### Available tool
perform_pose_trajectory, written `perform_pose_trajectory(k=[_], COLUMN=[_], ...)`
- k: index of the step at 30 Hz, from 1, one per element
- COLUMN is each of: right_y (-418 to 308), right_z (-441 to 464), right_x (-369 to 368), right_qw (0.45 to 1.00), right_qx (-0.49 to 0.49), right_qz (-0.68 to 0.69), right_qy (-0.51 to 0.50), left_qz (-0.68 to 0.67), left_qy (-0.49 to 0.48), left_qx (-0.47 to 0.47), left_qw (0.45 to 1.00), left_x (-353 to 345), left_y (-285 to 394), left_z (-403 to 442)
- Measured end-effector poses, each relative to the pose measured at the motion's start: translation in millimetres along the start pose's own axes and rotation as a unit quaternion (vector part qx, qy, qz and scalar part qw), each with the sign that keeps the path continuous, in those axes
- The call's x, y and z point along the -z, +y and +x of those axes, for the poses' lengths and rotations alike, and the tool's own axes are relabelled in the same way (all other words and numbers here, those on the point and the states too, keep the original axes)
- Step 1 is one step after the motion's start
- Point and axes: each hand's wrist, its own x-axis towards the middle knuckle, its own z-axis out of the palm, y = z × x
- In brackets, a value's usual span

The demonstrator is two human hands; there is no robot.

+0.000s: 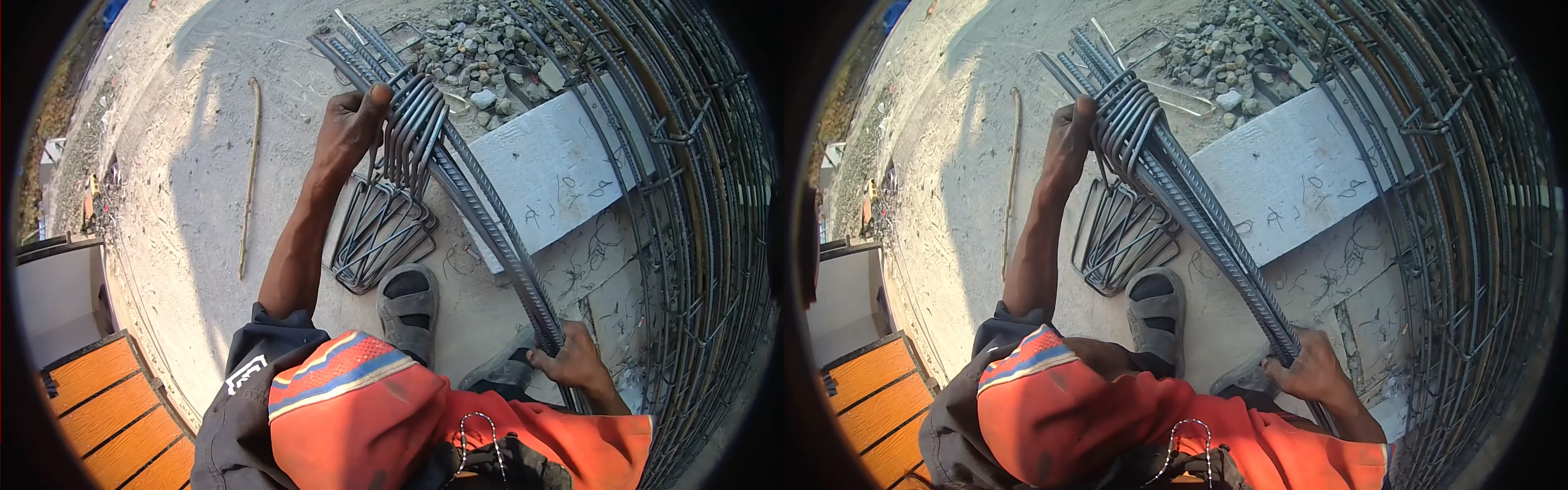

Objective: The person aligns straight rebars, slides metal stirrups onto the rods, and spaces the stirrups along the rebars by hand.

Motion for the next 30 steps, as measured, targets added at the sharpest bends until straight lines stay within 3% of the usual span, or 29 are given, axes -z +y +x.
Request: perform_pose_trajectory(k=[2,5,7,11,15,19,22,23,26,27,28,30], right_y=[-2.6,0.8,2.7,-0.1,3.7,8.0,-1.0,-3.4,-8.5,-9.9,-11.6,15.5], right_z=[-2.1,-4.1,-4.5,-4.5,-6.7,-10.3,-16.0,-16.7,-21.0,-19.4,-17.0,-6.9], right_x=[1.5,3.6,4.6,9.4,13.7,12.4,14.5,17.0,28.6,34.0,38.6,36.3], right_qw=[1.0,1.0,1.0,0.999,0.999,0.999,0.998,0.998,0.996,0.995,0.989,0.995], right_qx=[0.005,0.0,-0.012,-0.038,-0.036,-0.025,-0.036,-0.024,-0.005,0.0,-0.058,-0.024], right_qz=[-0.003,0.0,0.003,0.006,0.02,0.029,0.049,0.043,0.065,0.078,0.108,0.057], right_qy=[0.004,0.011,0.004,-0.022,-0.025,-0.018,-0.032,-0.037,-0.06,-0.068,-0.078,-0.075], left_qz=[-0.048,-0.095,-0.044,-0.013,0.068,-0.033,0.018,-0.014,-0.127,-0.092,-0.122,-0.163], left_qy=[-0.018,-0.07,-0.128,-0.237,-0.259,-0.361,-0.484,-0.498,-0.532,-0.543,-0.52,-0.488], left_qx=[-0.09,-0.112,-0.089,0.086,-0.004,0.023,0.11,0.095,0.23,0.237,0.349,0.439], left_qw=[0.995,0.987,0.987,0.968,0.963,0.932,0.868,0.862,0.805,0.8,0.77,0.737], left_x=[1.9,-8.3,-7.6,-11.3,-10.8,-11.5,-3.9,-4.4,-10.4,-19.1,-30.5,-58.6], left_y=[-30.8,-34.4,-26.4,10.6,8.9,28.6,15.0,14.7,41.7,46.4,63.8,77.9], left_z=[5.1,-7.7,-8.6,-3.2,-5.7,-3.6,13.7,12.5,-5.7,-11.6,-19.7,-31.4])
